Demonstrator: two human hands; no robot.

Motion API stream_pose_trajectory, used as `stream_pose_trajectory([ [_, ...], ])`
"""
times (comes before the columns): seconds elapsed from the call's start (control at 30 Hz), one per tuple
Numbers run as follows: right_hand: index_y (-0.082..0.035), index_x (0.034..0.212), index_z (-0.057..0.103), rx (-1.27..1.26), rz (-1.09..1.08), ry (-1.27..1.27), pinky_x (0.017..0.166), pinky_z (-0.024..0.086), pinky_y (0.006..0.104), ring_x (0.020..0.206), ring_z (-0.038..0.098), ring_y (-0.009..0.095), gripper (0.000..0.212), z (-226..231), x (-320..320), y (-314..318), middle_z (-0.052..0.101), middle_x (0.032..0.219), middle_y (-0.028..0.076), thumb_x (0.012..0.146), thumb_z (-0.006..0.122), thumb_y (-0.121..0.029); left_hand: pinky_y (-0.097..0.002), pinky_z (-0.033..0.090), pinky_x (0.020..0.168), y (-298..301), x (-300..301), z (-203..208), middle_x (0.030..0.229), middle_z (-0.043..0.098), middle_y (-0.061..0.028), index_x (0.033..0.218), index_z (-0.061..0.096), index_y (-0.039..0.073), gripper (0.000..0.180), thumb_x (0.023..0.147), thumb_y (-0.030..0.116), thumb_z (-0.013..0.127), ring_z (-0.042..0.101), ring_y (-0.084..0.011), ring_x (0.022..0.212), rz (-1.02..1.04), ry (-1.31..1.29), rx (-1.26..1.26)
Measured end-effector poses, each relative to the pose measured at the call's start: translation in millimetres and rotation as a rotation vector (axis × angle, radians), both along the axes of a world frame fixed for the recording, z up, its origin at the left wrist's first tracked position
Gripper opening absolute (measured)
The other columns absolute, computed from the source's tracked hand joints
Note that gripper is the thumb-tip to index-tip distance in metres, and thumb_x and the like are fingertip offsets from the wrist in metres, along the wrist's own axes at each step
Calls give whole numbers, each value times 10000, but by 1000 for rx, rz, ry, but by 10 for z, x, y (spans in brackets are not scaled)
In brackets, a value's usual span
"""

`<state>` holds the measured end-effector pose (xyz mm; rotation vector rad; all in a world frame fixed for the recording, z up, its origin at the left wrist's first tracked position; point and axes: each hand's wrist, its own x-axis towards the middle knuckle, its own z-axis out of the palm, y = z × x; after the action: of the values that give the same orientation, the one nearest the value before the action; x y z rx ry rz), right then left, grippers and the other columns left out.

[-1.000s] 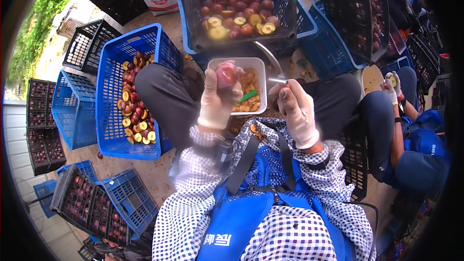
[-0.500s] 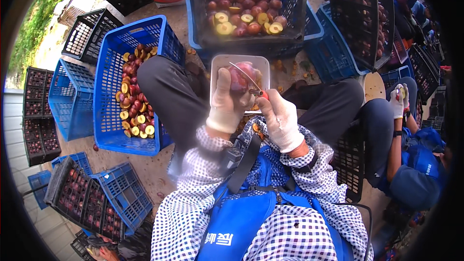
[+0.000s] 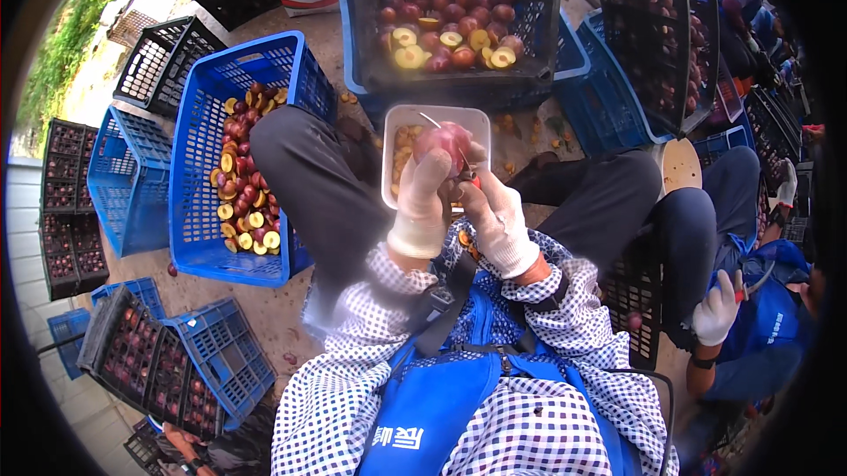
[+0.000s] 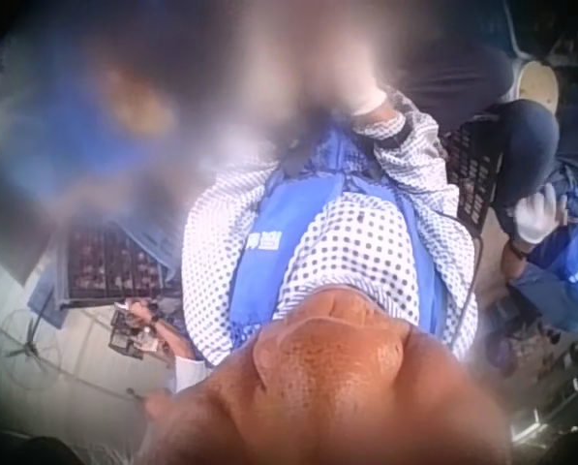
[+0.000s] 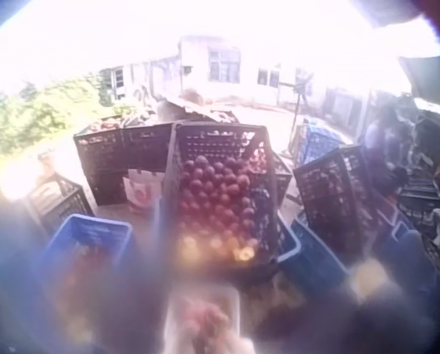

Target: The recorder picks plums from a crate, cuts them in half with a utility knife, and places the cut fruit into a small plastic container.

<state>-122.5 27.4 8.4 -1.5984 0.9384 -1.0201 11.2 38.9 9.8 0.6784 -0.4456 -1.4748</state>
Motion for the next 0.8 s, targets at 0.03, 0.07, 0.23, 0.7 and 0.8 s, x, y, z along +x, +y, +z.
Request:
stream_pose_trajectory([
  [0.03, -5, 1037, 621, 59, -13, -85, 600, 497, 350, 677, 654, 268, 145, -10, -8, 6, 660, 821, 150, 957, 604, -124, -325, 514, 923, -4, 6, 42, 1143, 637, -100, 1280, 538, 9, 676, 843, 472, 763, 633, -188, 1017, 5, 16, -2],
  [0.07, -5, 1036, 621, 36, 107, 42, 595, 496, 352, 679, 654, 243, 150, 21, -141, -61, 663, 821, 145, 957, 608, -131, -317, 529, 898, 18, 62, 104, 1126, 638, -104, 1269, 540, 4, 614, 833, 368, 773, 642, -183, 983, 16, -203, -9],
  [0.23, 9, 1130, 612, -6, 394, 212, 640, 517, 343, 740, 675, 209, 240, 343, -404, -421, 684, 885, 135, 970, 599, -168, -297, 534, 829, -113, 239, 425, 1119, 625, -85, 1193, 596, -10, 552, 717, 142, 832, 632, -147, 964, -140, -488, -15],
  [0.7, -4, 1379, 545, 135, 277, -75, 708, 507, 265, 826, 650, 106, 438, 83, -335, -170, 708, 961, 97, 985, 582, -190, -315, 517, 968, -53, 159, 365, 1164, 652, -106, 1323, 517, 16, 780, 700, 345, 853, 649, -220, 1073, -212, -24, -92],
  [0.8, 1, 1362, 554, 326, 226, -237, 681, 495, 269, 772, 621, 120, 408, -126, -248, -4, 693, 974, 92, 981, 594, -139, -334, 511, 923, -2, 2, 317, 1137, 644, -108, 1245, 563, -8, 603, 716, 193, 770, 644, -201, 1024, -73, 85, -27],
])
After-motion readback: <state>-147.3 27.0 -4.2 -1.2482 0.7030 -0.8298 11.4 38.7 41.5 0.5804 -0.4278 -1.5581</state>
